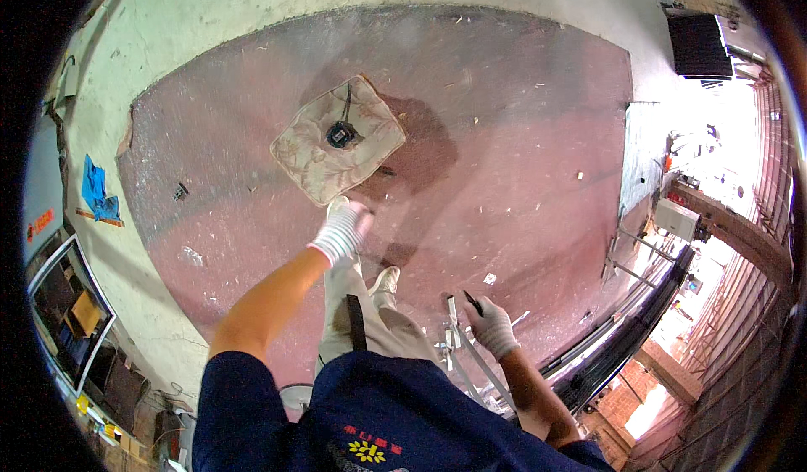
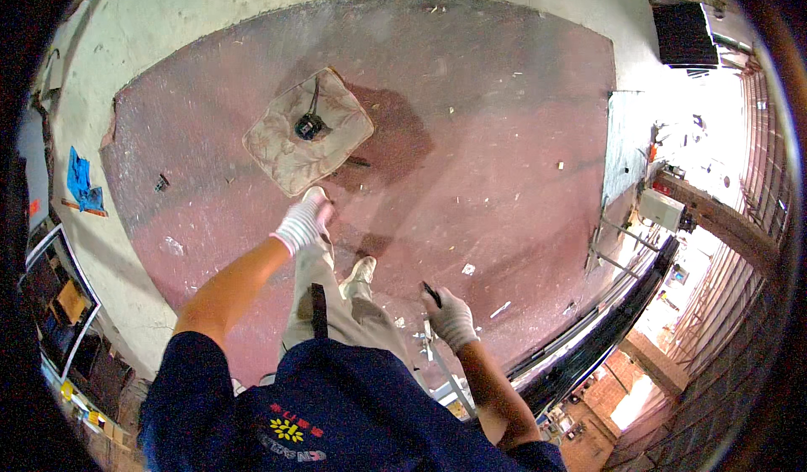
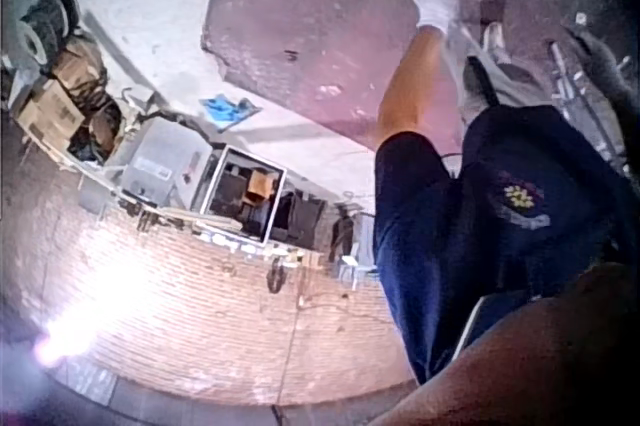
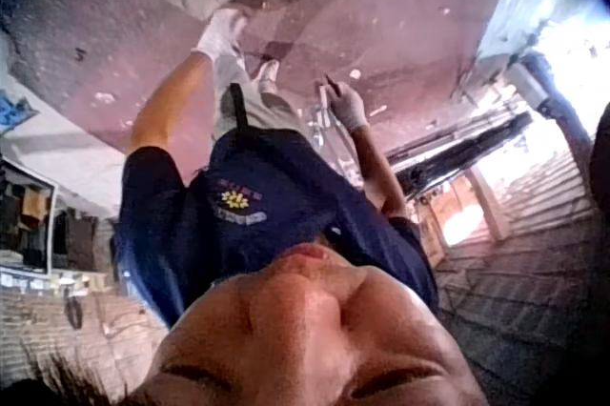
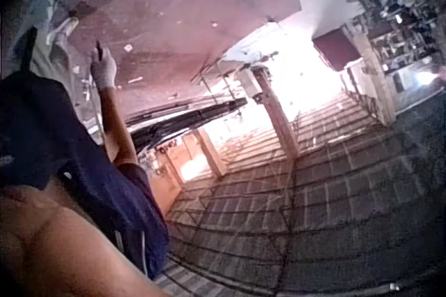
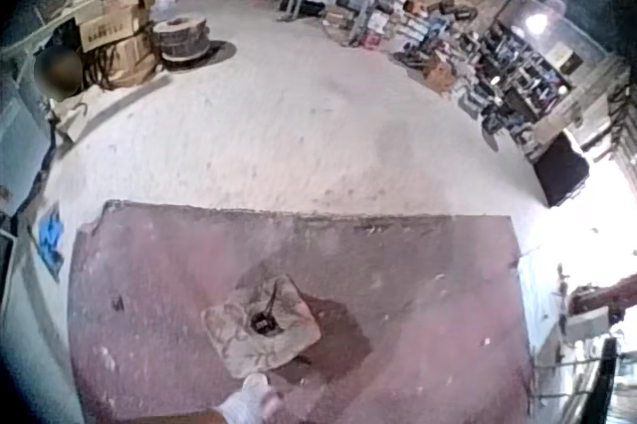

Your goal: The person picks up several window frames from a stack and places them on a workbench. They then use a tape measure and a marker to measure and mark the frames.

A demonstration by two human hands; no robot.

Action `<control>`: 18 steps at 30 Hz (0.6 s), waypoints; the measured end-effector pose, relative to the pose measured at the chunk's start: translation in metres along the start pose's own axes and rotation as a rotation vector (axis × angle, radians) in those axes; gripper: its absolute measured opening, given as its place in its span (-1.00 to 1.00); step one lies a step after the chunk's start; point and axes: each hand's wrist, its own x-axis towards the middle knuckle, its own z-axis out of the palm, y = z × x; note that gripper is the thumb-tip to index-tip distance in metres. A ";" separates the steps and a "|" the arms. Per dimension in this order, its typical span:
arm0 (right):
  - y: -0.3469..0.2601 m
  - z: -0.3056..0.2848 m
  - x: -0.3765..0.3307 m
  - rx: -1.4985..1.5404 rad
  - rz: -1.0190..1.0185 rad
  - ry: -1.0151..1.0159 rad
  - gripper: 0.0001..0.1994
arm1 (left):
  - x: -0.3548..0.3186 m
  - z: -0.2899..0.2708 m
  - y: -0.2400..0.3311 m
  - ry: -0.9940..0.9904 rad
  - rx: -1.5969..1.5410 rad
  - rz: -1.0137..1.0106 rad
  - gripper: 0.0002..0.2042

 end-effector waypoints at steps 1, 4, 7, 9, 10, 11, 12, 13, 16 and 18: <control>0.005 0.002 -0.003 0.014 0.072 -0.008 -0.57 | 0.024 0.006 -0.050 0.175 0.086 -0.071 -0.72; 0.021 0.007 -0.008 0.018 0.235 -0.061 -0.62 | 0.073 0.009 -0.149 0.341 0.291 -0.443 -0.68; 0.053 0.022 -0.018 -0.004 0.322 -0.128 -0.61 | 0.112 -0.001 -0.166 0.457 0.327 -0.464 -0.64; 0.075 0.034 -0.020 0.026 0.349 -0.157 -0.61 | 0.129 -0.001 -0.171 0.457 0.362 -0.490 -0.60; 0.081 0.039 -0.021 0.071 0.385 -0.168 -0.62 | 0.136 -0.003 -0.171 0.435 0.384 -0.512 -0.57; 0.088 0.042 -0.023 0.114 0.397 -0.169 -0.63 | 0.136 -0.001 -0.170 0.431 0.429 -0.527 -0.55; 0.088 0.045 -0.025 0.164 0.415 -0.166 -0.64 | 0.140 -0.002 -0.160 0.422 0.474 -0.533 -0.53; 0.080 0.043 -0.024 0.213 0.429 -0.160 -0.65 | 0.144 -0.002 -0.151 0.418 0.520 -0.537 -0.51; 0.070 0.041 -0.026 0.322 0.376 -0.026 -0.64 | 0.160 0.004 -0.123 0.568 0.633 -0.363 -0.21; 0.060 0.038 -0.027 0.399 0.382 0.055 -0.49 | 0.176 0.004 -0.113 0.582 0.625 -0.251 -0.02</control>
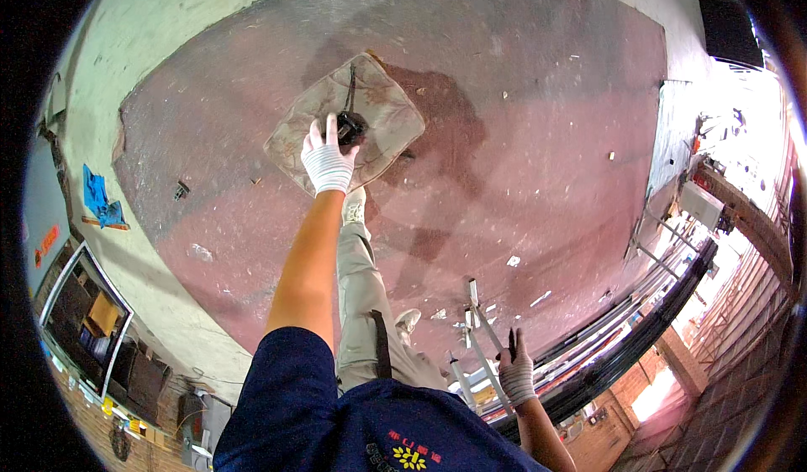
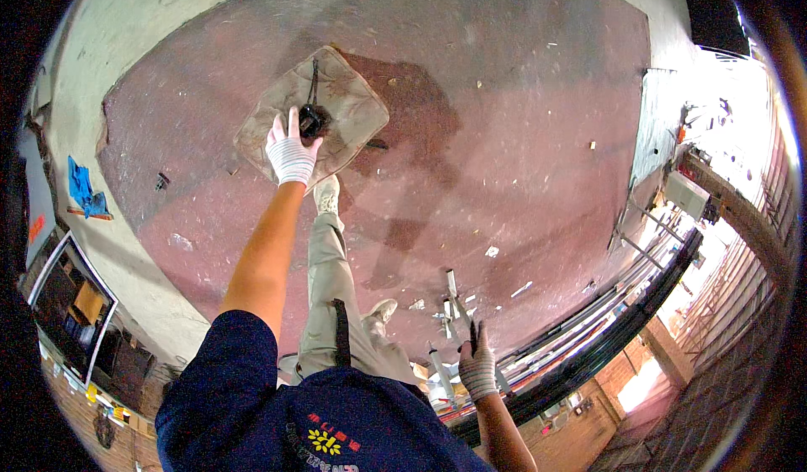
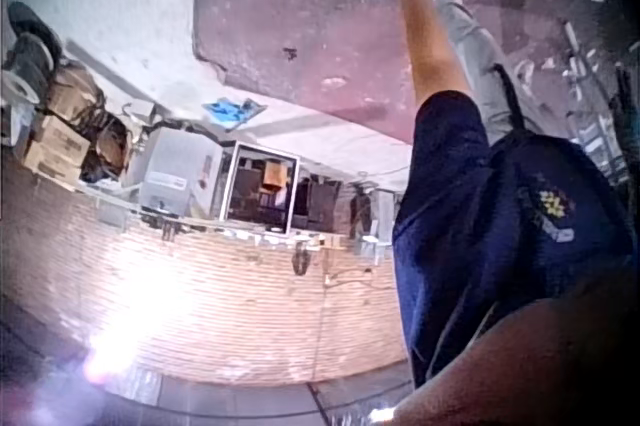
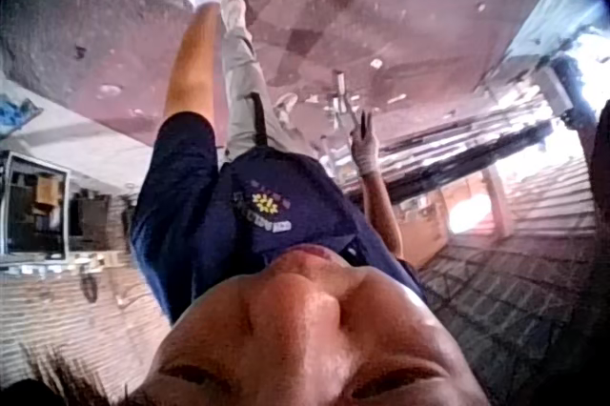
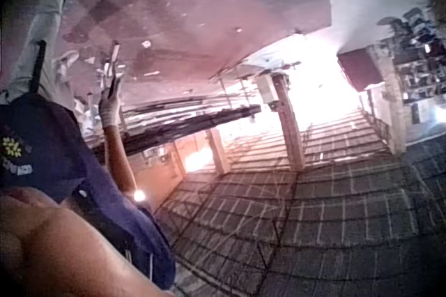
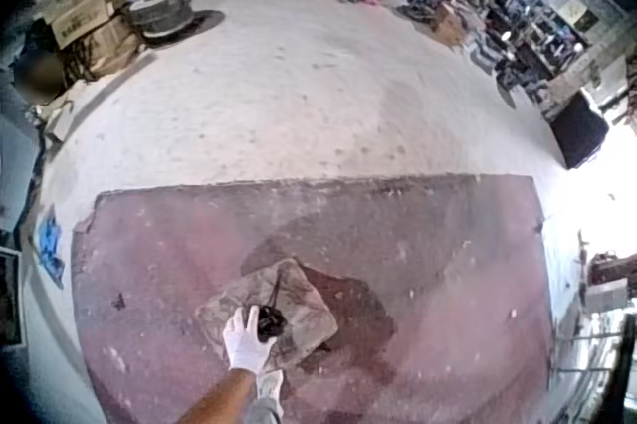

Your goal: The person picks up several window frames from a stack and places them on a workbench. They then use a tape measure and a marker to measure and mark the frames.

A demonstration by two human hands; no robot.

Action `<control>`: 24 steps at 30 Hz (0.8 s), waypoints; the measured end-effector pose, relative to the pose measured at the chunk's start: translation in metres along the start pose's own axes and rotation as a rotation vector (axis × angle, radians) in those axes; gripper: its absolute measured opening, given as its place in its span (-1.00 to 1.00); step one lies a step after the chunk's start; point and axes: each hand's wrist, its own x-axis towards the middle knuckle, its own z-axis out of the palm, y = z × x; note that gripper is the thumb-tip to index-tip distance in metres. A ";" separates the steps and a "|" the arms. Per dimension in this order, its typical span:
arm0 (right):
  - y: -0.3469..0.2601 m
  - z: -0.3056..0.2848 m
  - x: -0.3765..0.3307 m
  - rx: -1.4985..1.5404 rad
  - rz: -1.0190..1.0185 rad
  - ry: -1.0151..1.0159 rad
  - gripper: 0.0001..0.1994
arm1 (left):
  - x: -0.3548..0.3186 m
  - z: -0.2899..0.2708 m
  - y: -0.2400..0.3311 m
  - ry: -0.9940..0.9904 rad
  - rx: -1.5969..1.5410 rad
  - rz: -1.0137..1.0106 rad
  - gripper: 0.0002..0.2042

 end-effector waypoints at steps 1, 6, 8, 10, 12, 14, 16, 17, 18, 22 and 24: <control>-0.010 -0.001 -0.002 0.056 0.052 0.009 -0.39 | 0.010 0.003 0.004 -0.012 0.000 0.029 -0.12; -0.032 -0.023 -0.003 0.214 0.162 -0.147 -0.50 | 0.043 -0.014 0.019 -0.132 -0.047 -0.003 -0.50; -0.024 -0.026 -0.005 0.364 0.199 -0.161 -0.57 | 0.039 -0.035 0.040 -0.174 -0.158 -0.047 -0.47; 0.004 -0.020 -0.013 0.314 0.042 -0.112 -0.51 | 0.014 -0.052 0.059 -0.241 -0.322 0.015 -0.41; 0.030 -0.021 -0.026 0.292 -0.041 -0.102 -0.35 | -0.020 -0.083 0.100 -0.821 -0.766 -0.032 -0.56; 0.000 -0.033 -0.040 0.037 -0.194 0.047 -0.49 | -0.088 -0.087 0.111 -1.028 -0.840 0.004 -0.63; 0.005 -0.045 -0.057 0.168 -0.203 0.101 -0.67 | -0.168 -0.107 0.136 -1.260 -0.876 -0.090 -0.50; 0.006 -0.054 -0.067 0.232 -0.264 0.113 -0.78 | -0.208 -0.089 0.128 -1.462 -0.961 0.050 -0.47; 0.016 -0.054 -0.077 0.266 -0.285 0.132 -0.80 | -0.249 -0.106 0.143 -1.530 -0.914 0.143 -0.48; 0.072 -0.008 -0.079 -0.028 -0.501 0.422 -0.87 | -0.346 -0.210 0.247 -1.821 -0.687 0.245 -0.49; 0.105 0.013 -0.059 -0.311 -0.557 0.658 -0.88 | -0.380 -0.213 0.278 -1.787 -0.706 0.429 -0.50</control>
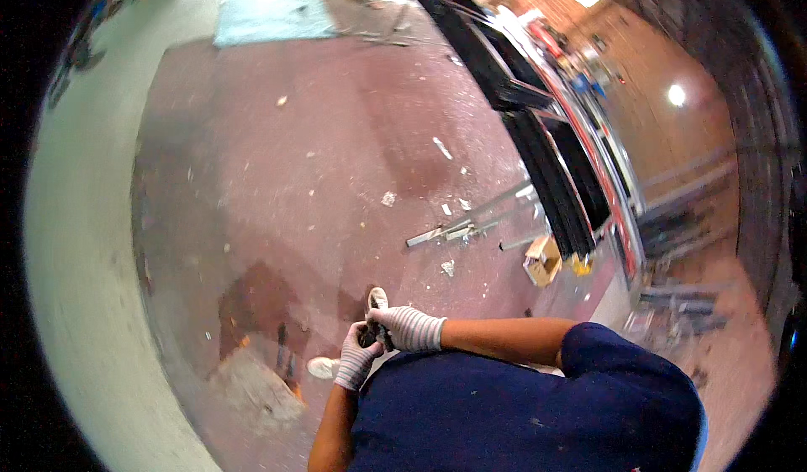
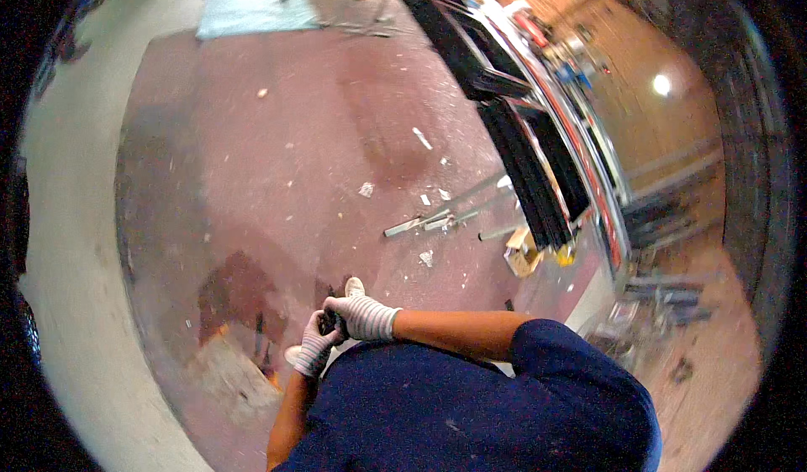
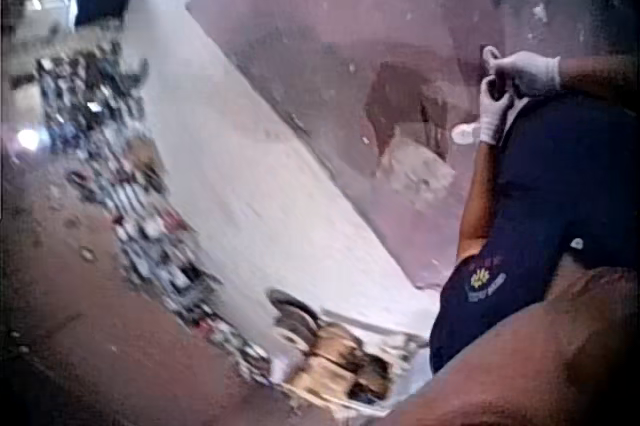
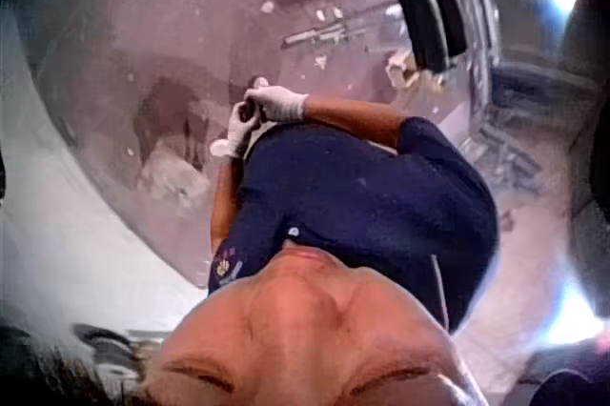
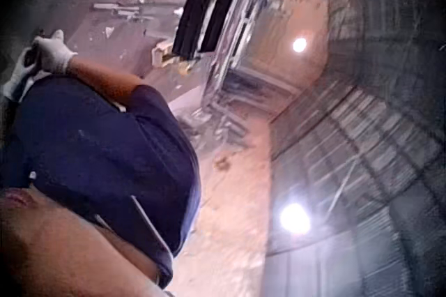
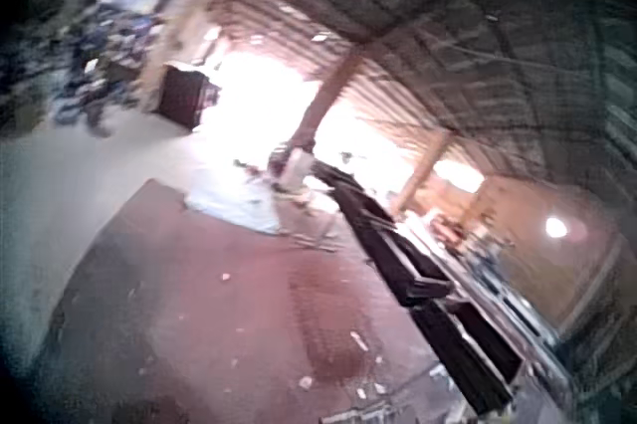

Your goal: The person picks up several window frames from a stack and places them on a workbench. They then use a tape measure and a marker to measure and mark the frames.

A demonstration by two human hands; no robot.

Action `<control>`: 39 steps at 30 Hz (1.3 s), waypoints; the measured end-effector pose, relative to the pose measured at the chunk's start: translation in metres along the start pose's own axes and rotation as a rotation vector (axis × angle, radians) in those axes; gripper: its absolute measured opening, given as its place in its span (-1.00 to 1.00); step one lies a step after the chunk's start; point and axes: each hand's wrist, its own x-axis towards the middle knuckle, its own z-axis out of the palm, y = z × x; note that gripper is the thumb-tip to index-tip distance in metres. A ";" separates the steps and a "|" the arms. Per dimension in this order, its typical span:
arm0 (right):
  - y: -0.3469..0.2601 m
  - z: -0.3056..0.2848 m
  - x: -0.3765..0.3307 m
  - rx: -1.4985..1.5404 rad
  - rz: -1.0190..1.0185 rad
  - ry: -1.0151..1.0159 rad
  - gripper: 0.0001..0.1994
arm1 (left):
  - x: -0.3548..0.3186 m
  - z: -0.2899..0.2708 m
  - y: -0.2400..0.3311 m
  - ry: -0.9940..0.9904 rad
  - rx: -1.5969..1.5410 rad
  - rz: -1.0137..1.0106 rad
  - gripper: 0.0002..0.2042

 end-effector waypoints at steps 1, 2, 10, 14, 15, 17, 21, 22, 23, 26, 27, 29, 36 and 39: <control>0.009 -0.029 0.003 0.174 0.092 -0.036 -0.81 | 0.011 0.011 0.012 -0.017 0.065 0.011 -0.52; 0.017 -0.082 0.007 0.537 0.277 -0.105 -0.72 | 0.021 0.026 0.033 -0.013 0.099 -0.046 -0.52; 0.147 -0.163 -0.072 0.926 0.454 0.149 -0.61 | 0.130 0.152 0.077 -0.042 0.281 -0.105 -0.51; 0.220 -0.148 -0.106 1.056 0.406 0.276 -0.72 | 0.190 0.206 0.080 -0.099 0.424 -0.150 -0.48; 0.239 -0.151 -0.123 0.983 0.386 0.314 -0.75 | 0.207 0.225 0.076 -0.132 0.434 -0.140 -0.47; 0.264 -0.143 -0.145 0.910 0.425 0.407 -0.74 | 0.232 0.248 0.075 -0.140 0.438 -0.221 -0.51; 0.306 -0.156 -0.196 1.217 0.661 0.627 -0.86 | 0.282 0.296 0.105 -0.253 0.603 -0.383 -0.73; 0.316 -0.167 -0.212 1.328 0.725 0.698 -0.82 | 0.300 0.296 0.111 -0.309 0.685 -0.406 -0.77; 0.326 -0.177 -0.228 1.440 0.790 0.785 -0.77 | 0.320 0.295 0.116 -0.374 0.767 -0.434 -0.80; 0.353 -0.172 -0.268 1.387 0.938 1.007 -0.66 | 0.375 0.316 0.145 -0.564 0.916 -0.482 -0.80; 0.360 -0.171 -0.280 1.391 0.994 1.069 -0.62 | 0.389 0.334 0.158 -0.612 0.913 -0.523 -0.75; 0.373 -0.171 -0.306 1.324 1.085 1.246 -0.62 | 0.431 0.362 0.178 -0.724 0.935 -0.622 -0.60; 0.359 -0.181 -0.392 1.175 1.522 1.869 -0.59 | 0.583 0.492 0.215 -1.165 1.653 -0.200 -0.76; 0.341 -0.179 -0.409 1.036 1.719 2.019 -0.62 | 0.609 0.566 0.202 -1.325 1.770 0.084 -0.74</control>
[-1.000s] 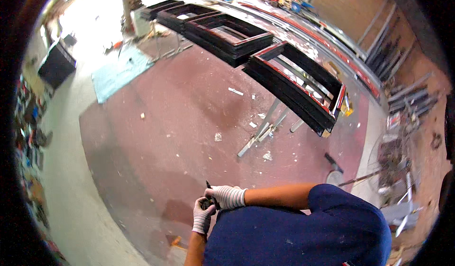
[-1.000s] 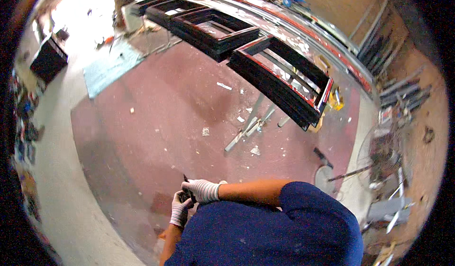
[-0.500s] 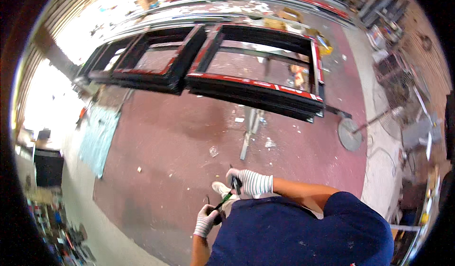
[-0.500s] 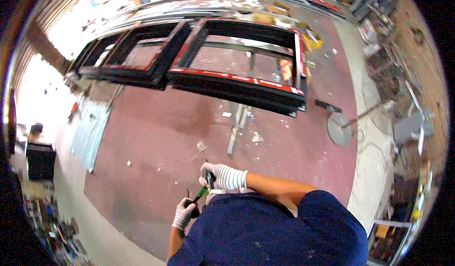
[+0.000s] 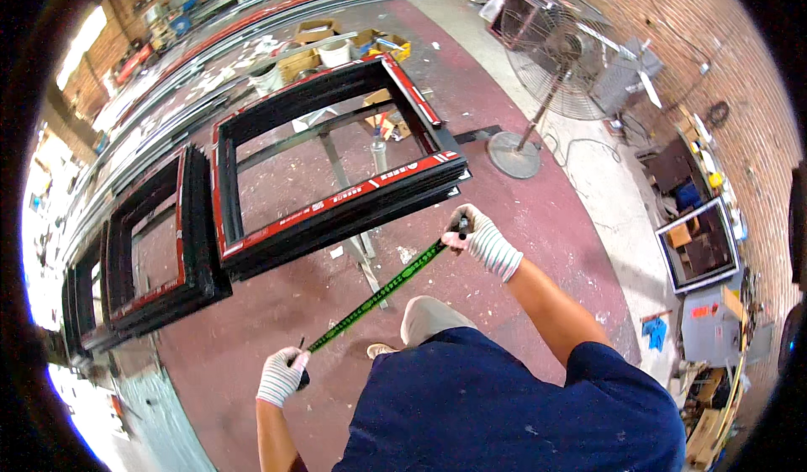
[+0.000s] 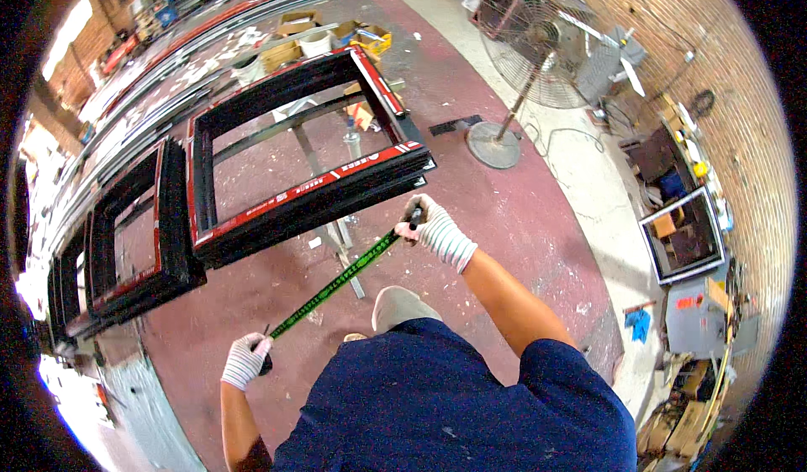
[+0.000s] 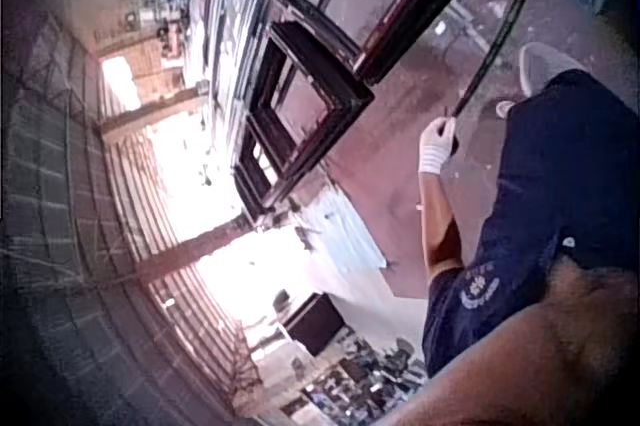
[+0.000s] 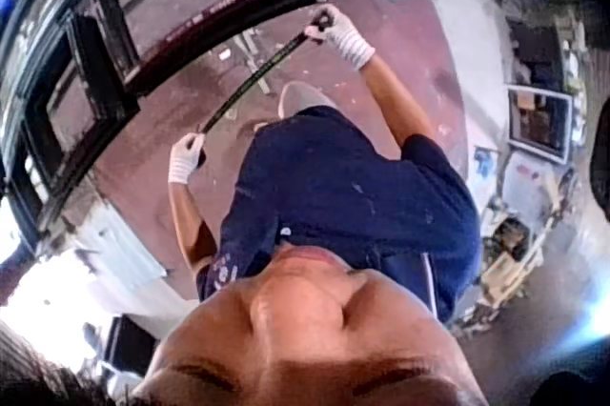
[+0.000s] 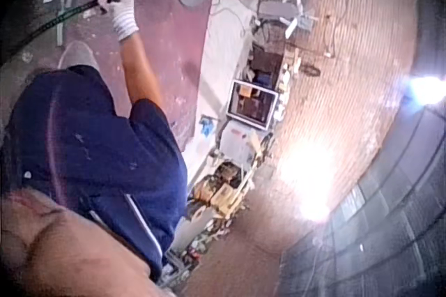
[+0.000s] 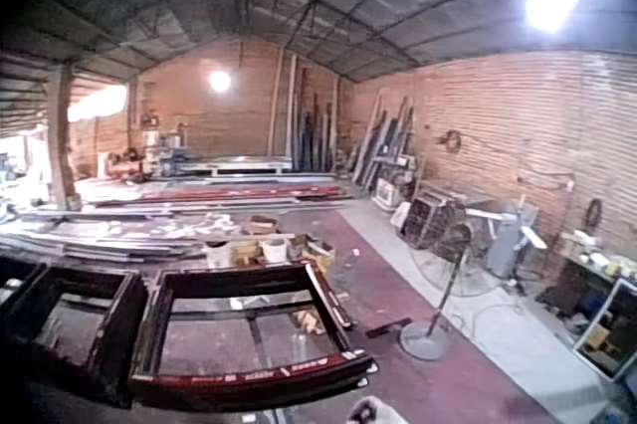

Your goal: The person picks up several window frames from a stack and places them on a workbench. They then use a tape measure and a marker to measure and mark the frames.

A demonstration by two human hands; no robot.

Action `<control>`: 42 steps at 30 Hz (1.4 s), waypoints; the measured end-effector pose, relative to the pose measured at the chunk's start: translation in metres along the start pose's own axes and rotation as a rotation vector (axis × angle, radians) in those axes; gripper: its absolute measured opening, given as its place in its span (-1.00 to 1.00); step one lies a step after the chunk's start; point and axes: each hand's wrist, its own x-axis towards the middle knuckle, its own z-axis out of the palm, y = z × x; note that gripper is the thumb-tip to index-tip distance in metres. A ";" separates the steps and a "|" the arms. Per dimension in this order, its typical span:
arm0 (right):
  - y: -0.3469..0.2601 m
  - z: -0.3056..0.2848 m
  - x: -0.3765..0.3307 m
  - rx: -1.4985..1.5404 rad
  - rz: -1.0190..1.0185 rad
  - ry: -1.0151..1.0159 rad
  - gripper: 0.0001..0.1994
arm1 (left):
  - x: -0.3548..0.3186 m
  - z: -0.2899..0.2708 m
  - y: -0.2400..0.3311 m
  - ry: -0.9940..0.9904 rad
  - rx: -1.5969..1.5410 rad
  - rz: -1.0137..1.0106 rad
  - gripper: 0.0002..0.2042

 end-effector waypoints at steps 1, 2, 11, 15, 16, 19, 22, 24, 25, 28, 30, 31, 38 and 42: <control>-0.001 -0.009 0.001 -0.045 -0.003 0.070 -0.63 | 0.018 -0.014 0.024 -0.016 0.042 0.007 -0.73; -0.001 -0.017 0.005 -0.090 -0.003 0.134 -0.64 | 0.031 -0.025 0.046 -0.029 0.084 0.009 -0.72; -0.032 -0.081 0.089 -0.036 0.044 0.374 -0.73 | 0.145 -0.057 0.150 0.010 0.293 0.178 -0.67; -0.034 -0.105 0.146 -0.118 0.028 0.356 -0.74 | 0.185 -0.068 0.189 0.004 0.396 0.169 -0.68; -0.030 -0.111 0.159 -0.201 0.036 0.345 -0.74 | 0.196 -0.067 0.191 -0.012 0.414 0.136 -0.68; -0.028 -0.107 0.178 -0.187 0.078 0.301 -0.77 | 0.212 -0.067 0.202 0.006 0.413 0.128 -0.68; -0.020 -0.109 0.188 -0.263 0.053 0.317 -0.76 | 0.227 -0.065 0.197 0.014 0.410 0.158 -0.68; -0.015 -0.111 0.190 -0.319 0.023 0.349 -0.74 | 0.238 -0.067 0.198 -0.017 0.373 0.105 -0.68; -0.013 -0.112 0.191 -0.351 0.009 0.371 -0.74 | 0.244 -0.067 0.198 -0.017 0.392 0.093 -0.67; -0.012 -0.104 0.192 -0.445 -0.044 0.424 -0.72 | 0.252 -0.070 0.199 -0.013 0.457 0.068 -0.65; -0.018 -0.091 0.189 -0.516 -0.079 0.454 -0.72 | 0.245 -0.073 0.201 -0.007 0.494 0.007 -0.64; -0.021 -0.083 0.186 -0.554 -0.096 0.474 -0.72 | 0.244 -0.074 0.194 0.055 0.542 0.103 -0.64; -0.011 -0.068 0.179 -0.648 -0.237 0.598 -0.72 | 0.251 -0.103 0.168 -0.016 0.505 0.111 -0.58; 0.017 -0.074 0.186 -0.609 -0.253 0.663 -0.74 | 0.226 -0.155 0.129 -0.004 0.430 -0.108 -0.53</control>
